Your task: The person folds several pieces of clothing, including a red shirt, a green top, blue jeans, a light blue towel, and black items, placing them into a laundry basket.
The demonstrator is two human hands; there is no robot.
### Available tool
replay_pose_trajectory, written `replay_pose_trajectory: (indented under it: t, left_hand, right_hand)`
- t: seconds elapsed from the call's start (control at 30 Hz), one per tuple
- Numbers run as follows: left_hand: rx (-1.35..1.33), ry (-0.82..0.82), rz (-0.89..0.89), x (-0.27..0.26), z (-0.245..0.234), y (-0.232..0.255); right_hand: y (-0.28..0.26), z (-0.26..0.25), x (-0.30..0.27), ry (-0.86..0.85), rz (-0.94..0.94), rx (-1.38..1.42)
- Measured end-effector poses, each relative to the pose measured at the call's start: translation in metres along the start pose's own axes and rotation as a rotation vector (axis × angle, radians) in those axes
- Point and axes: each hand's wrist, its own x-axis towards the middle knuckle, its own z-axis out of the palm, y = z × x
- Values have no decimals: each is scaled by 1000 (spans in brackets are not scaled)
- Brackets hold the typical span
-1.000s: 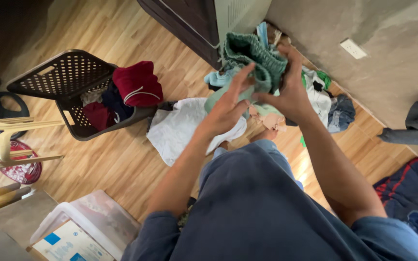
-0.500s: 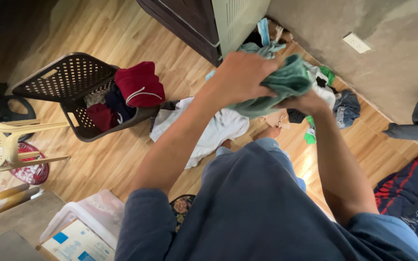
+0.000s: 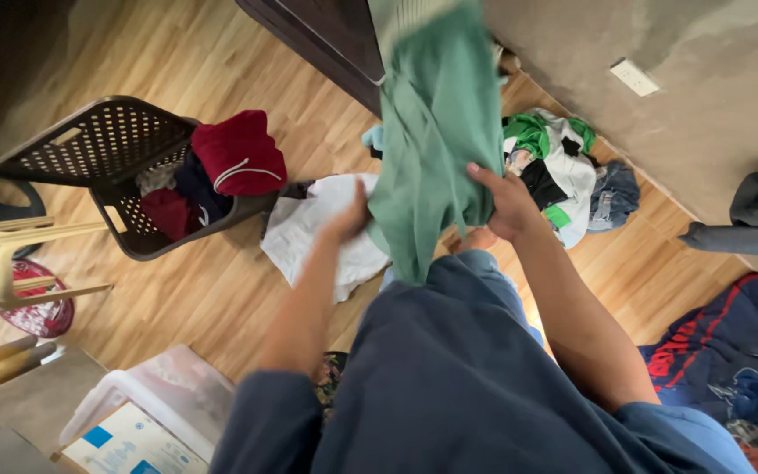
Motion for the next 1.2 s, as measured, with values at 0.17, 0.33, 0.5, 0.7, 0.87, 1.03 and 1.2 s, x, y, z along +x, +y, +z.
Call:
replay_pose_trajectory:
  t: [0.17, 0.33, 0.5, 0.7, 0.87, 1.03, 1.2]
  left_hand:
    - [-446, 224, 194, -9, 56, -52]
    - [-329, 551, 274, -23, 72, -3]
    - [-284, 774, 368, -47, 75, 24]
    - [776, 1188, 819, -75, 86, 55]
    - [803, 865, 878, -94, 61, 68]
    - [747, 949, 775, -113, 50, 76]
    - [1278, 971, 840, -140, 74, 141]
  right_hand:
    - [-12, -17, 20, -237, 7, -438]
    - [36, -59, 26, -144, -10, -556]
    - [58, -72, 39, 81, -182, -353]
    - [10, -31, 1, 3, -654, -1033]
    - [-12, -3, -8, 79, -814, -1621]
    - [-49, 19, -20, -188, -1048, -1325]
    - [-81, 65, -26, -463, -867, -1189]
